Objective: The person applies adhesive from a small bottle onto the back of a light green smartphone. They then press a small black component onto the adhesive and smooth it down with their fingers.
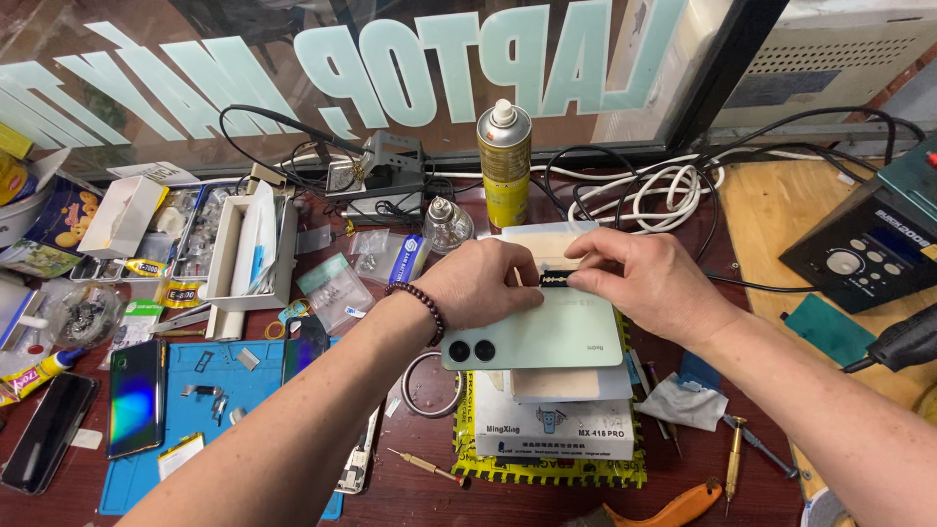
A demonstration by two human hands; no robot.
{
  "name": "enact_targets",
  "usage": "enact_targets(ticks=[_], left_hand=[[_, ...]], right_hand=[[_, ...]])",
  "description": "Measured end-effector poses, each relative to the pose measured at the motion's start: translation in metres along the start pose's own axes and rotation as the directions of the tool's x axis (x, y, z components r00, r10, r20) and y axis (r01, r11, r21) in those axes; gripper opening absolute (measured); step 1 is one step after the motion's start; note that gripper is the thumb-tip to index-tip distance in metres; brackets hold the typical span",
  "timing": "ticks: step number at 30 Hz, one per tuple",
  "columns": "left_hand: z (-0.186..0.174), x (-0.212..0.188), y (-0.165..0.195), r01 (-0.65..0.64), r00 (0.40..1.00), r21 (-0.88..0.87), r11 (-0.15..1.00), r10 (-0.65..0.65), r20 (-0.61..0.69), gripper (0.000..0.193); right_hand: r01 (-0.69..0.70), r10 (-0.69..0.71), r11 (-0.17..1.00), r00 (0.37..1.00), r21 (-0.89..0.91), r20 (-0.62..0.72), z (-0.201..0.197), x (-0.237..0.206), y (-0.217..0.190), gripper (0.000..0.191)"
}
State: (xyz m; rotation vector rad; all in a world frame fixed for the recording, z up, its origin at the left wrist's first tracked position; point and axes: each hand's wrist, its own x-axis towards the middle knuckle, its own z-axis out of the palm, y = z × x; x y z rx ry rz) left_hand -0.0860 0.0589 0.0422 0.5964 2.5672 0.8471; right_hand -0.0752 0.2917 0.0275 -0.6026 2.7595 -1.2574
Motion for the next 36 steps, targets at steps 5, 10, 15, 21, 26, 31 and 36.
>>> enact_targets(ticks=[5,10,15,21,26,31,36], left_hand=[[-0.015,-0.006,-0.009,0.193,0.966,-0.146,0.97,-0.162,0.199,0.031],[-0.01,-0.017,-0.02,0.46,0.888,-0.724,0.515,-0.284,0.362,0.021],[-0.003,-0.023,-0.032,0.522,0.838,-0.823,0.225,-0.314,0.446,0.025],[0.005,-0.031,-0.051,0.468,0.844,-0.877,0.108,-0.347,0.408,0.037],[0.018,-0.033,-0.065,0.429,0.866,-0.9,-0.08,-0.248,0.435,0.037],[0.015,-0.044,-0.071,0.415,0.88,-0.906,-0.087,-0.213,0.424,0.04],[0.008,-0.049,-0.071,0.437,0.866,-0.895,-0.087,-0.227,0.445,0.039]], right_hand=[[0.03,-0.032,0.999,0.999,-0.04,-0.043,-0.005,-0.008,0.006,0.016],[-0.108,0.153,0.962,0.975,0.253,-0.164,-0.012,-0.008,0.023,0.013],[-0.323,0.364,0.89,0.929,0.32,-0.073,-0.019,-0.012,0.031,0.016],[-0.332,0.37,0.89,0.926,0.313,-0.071,-0.016,0.007,0.035,0.02],[-0.506,0.544,0.8,0.838,0.322,-0.033,-0.024,0.015,0.057,0.019],[-0.572,0.631,0.681,0.775,0.456,0.029,-0.027,0.006,0.09,0.025],[-0.676,0.689,0.443,0.677,0.589,0.259,-0.012,-0.011,0.111,0.029]])
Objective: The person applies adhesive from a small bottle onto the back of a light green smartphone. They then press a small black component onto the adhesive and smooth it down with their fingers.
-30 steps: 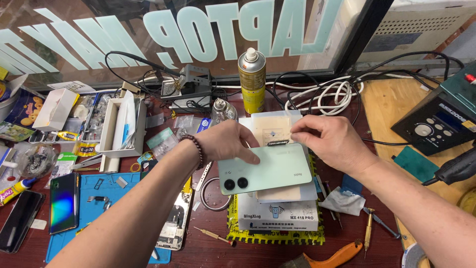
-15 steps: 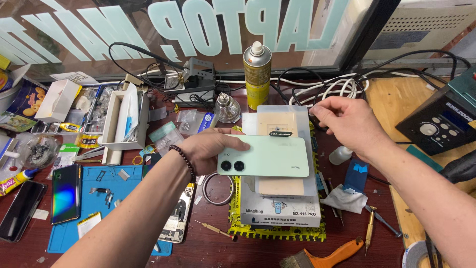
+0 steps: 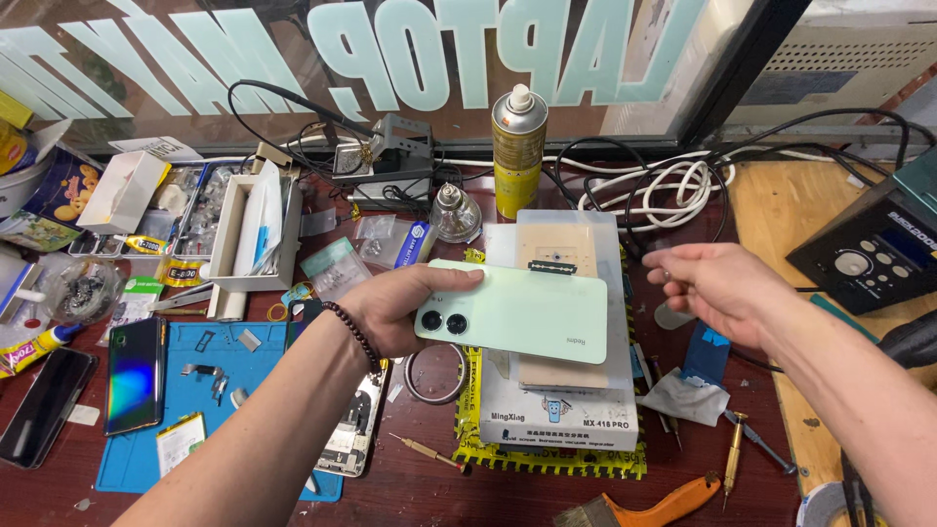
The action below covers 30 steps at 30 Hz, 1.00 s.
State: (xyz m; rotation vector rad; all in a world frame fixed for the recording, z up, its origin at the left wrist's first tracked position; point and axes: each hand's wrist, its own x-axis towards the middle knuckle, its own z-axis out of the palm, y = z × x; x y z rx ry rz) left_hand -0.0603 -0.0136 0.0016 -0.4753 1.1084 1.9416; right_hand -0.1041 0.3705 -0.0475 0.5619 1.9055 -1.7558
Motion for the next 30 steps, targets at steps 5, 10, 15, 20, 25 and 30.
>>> enact_targets(ticks=[5,10,15,20,25,30], left_hand=[[0.001,0.003,0.002,0.017,1.0,0.004,1.0,-0.017,0.019,0.04],[0.007,0.006,0.0,0.043,0.999,-0.005,0.999,-0.043,-0.027,0.04],[0.012,0.005,-0.005,0.033,0.997,-0.027,0.999,-0.035,-0.063,0.039],[0.013,0.01,-0.003,0.034,0.998,0.017,0.999,-0.033,-0.045,0.039],[0.012,0.016,-0.004,0.062,0.998,0.018,0.998,-0.061,-0.011,0.038],[0.013,0.02,-0.011,0.061,0.997,0.031,0.998,-0.059,-0.056,0.035]], right_hand=[[-0.066,0.056,0.986,0.996,-0.155,-0.066,0.004,-0.021,0.032,0.027],[-0.012,0.011,0.985,1.0,-0.175,-0.006,0.013,-0.045,0.049,0.024],[-0.048,0.056,0.969,0.998,-0.242,0.026,0.023,-0.065,0.053,0.022],[-0.064,0.064,0.994,0.998,-0.093,0.0,0.04,-0.096,0.063,0.021],[-0.059,0.021,0.959,0.991,-0.279,-0.135,0.06,-0.117,0.071,0.024],[0.071,-0.18,0.838,0.972,-0.541,-0.151,0.07,-0.122,0.083,0.027]])
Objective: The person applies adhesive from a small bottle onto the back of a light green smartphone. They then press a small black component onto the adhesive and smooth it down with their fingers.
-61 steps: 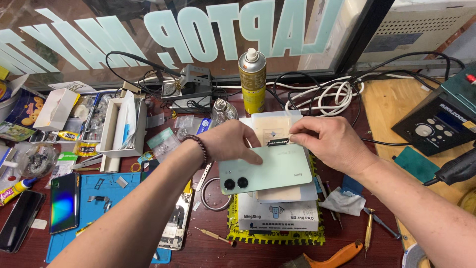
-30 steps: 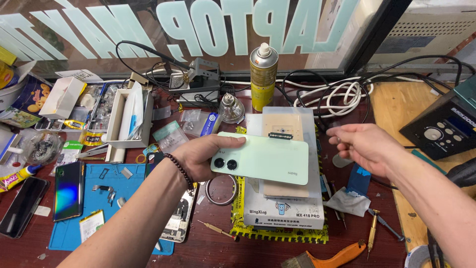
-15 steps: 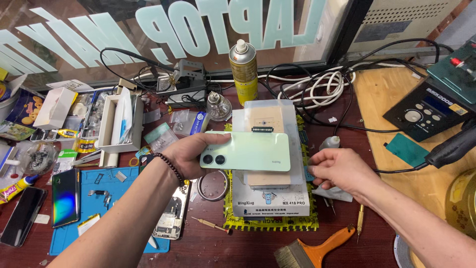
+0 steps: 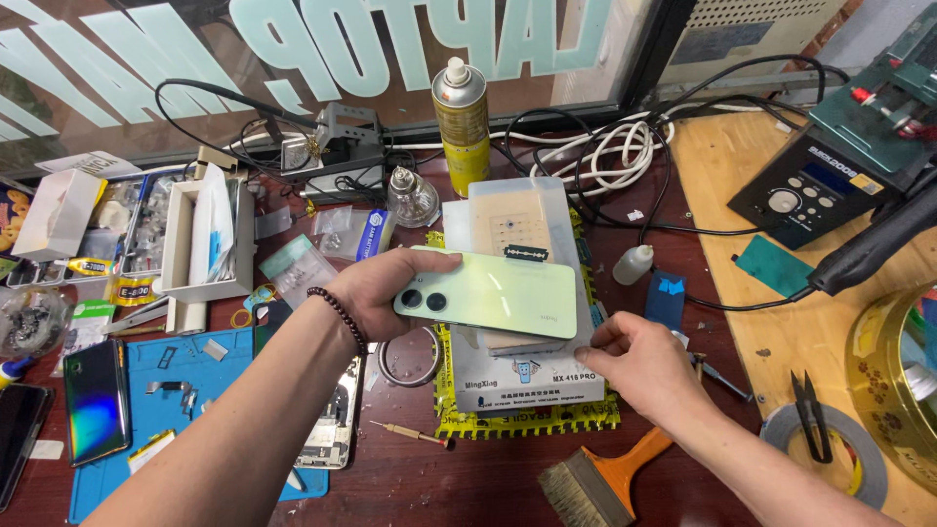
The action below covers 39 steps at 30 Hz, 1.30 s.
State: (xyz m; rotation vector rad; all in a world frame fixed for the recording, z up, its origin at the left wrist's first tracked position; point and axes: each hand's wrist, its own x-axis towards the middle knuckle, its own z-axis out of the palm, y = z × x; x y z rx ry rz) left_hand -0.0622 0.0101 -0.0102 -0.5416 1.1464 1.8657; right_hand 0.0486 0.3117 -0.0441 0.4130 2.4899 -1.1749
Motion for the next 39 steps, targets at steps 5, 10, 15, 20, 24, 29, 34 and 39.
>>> enact_targets(ticks=[5,10,15,20,24,29,34,39], left_hand=[[0.002,-0.002,-0.002,0.003,0.999,-0.014,1.0,-0.004,-0.048,0.033],[0.003,-0.004,-0.004,-0.011,1.0,0.031,0.999,0.011,-0.021,0.036],[0.002,0.004,-0.005,-0.015,0.998,0.112,0.994,0.022,-0.059,0.035],[-0.001,0.011,-0.01,-0.04,0.997,0.1,0.994,0.046,-0.061,0.033],[-0.002,0.01,-0.013,-0.05,0.996,0.071,0.996,0.054,-0.064,0.032],[0.002,0.008,-0.014,-0.064,0.995,0.051,0.997,0.068,-0.078,0.033],[0.006,0.005,-0.013,-0.044,0.992,0.04,0.998,0.049,-0.12,0.033],[0.008,0.0,-0.012,-0.058,0.992,0.032,0.998,0.061,-0.113,0.033]], right_hand=[[-0.042,0.02,0.98,0.993,0.193,0.113,-0.015,0.001,0.0,0.024],[0.325,-0.342,0.939,0.913,-0.11,-0.224,-0.048,0.021,-0.041,0.024],[0.515,-0.542,0.816,0.839,-0.263,-0.04,-0.039,0.041,-0.102,0.031],[0.483,-0.494,0.807,0.867,-0.34,0.058,-0.028,0.041,-0.128,0.025],[0.517,-0.527,0.765,0.845,-0.384,0.088,-0.03,0.041,-0.129,0.023],[0.637,-0.643,0.682,0.757,-0.36,0.121,-0.03,0.047,-0.124,0.019],[0.506,-0.475,0.793,0.862,-0.339,0.176,-0.031,0.061,-0.13,0.02],[0.534,-0.526,0.774,0.841,-0.34,0.123,-0.027,0.053,-0.127,0.016]])
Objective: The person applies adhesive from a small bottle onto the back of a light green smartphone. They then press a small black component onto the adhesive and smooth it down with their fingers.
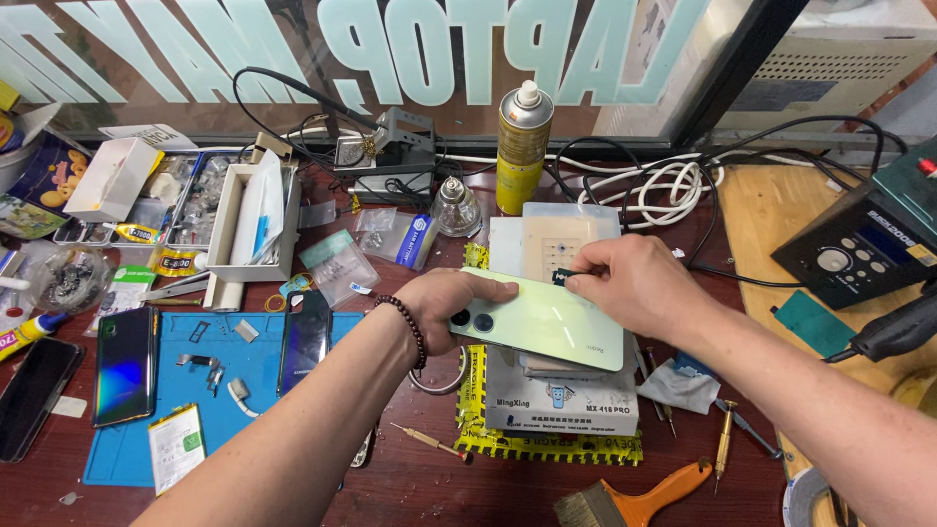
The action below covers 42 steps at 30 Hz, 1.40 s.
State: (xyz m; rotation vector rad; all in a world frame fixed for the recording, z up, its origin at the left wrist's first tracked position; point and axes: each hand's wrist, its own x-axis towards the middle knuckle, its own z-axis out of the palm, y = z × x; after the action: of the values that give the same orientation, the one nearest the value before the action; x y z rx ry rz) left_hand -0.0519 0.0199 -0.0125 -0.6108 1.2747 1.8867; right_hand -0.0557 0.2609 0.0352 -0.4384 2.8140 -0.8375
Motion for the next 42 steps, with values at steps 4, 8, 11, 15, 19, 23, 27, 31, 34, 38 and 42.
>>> enact_targets(ticks=[4,8,11,15,19,23,27,31,34,38,42], left_hand=[[0.0,0.0,0.001,-0.006,1.0,-0.011,1.0,0.006,0.023,0.033],[0.0,0.002,0.002,0.009,1.0,0.019,1.0,-0.009,0.011,0.033],[-0.001,0.002,0.002,0.01,1.0,0.014,1.0,-0.01,0.017,0.033],[-0.001,0.003,0.001,-0.005,1.0,0.003,1.0,0.005,0.006,0.033],[0.0,0.003,0.001,-0.028,0.999,-0.003,1.0,0.028,0.026,0.034],[0.0,0.004,0.0,-0.019,1.0,-0.003,1.0,0.019,0.002,0.034],[-0.001,0.004,0.0,-0.025,1.0,-0.009,1.0,0.025,-0.004,0.034],[-0.002,0.005,-0.001,-0.039,0.999,-0.003,0.999,0.039,0.023,0.034],[-0.002,0.004,-0.001,-0.027,0.999,-0.013,1.0,0.028,0.031,0.033],[-0.002,0.003,0.0,-0.039,0.999,-0.014,0.999,0.039,0.024,0.033],[-0.001,0.004,-0.001,-0.049,0.999,-0.008,0.999,0.049,0.017,0.032]], right_hand=[[0.239,-0.228,0.971,0.94,0.013,-0.253,0.013,-0.019,-0.001,0.011],[0.224,-0.211,0.974,0.939,0.018,-0.27,0.015,-0.022,0.0,0.01],[0.321,-0.312,0.947,0.903,-0.02,-0.296,0.015,-0.019,-0.001,0.009],[0.287,-0.263,0.957,0.921,0.045,-0.288,0.02,-0.017,-0.003,0.009],[0.162,-0.141,0.982,0.969,0.091,-0.201,0.017,-0.011,-0.003,0.013],[-0.044,0.044,0.996,0.999,0.082,-0.003,0.007,0.003,-0.004,0.015],[-0.063,0.065,0.996,0.997,0.068,-0.028,0.007,0.002,-0.008,0.015],[0.218,-0.209,0.976,0.946,0.008,-0.249,0.016,-0.016,-0.008,0.009],[0.312,-0.308,0.949,0.901,-0.038,-0.304,0.023,-0.017,-0.009,0.008],[0.298,-0.282,0.955,0.912,0.009,-0.296,0.022,-0.014,-0.011,0.008],[0.096,-0.085,0.993,0.985,0.072,-0.148,0.014,-0.004,-0.014,0.014]])
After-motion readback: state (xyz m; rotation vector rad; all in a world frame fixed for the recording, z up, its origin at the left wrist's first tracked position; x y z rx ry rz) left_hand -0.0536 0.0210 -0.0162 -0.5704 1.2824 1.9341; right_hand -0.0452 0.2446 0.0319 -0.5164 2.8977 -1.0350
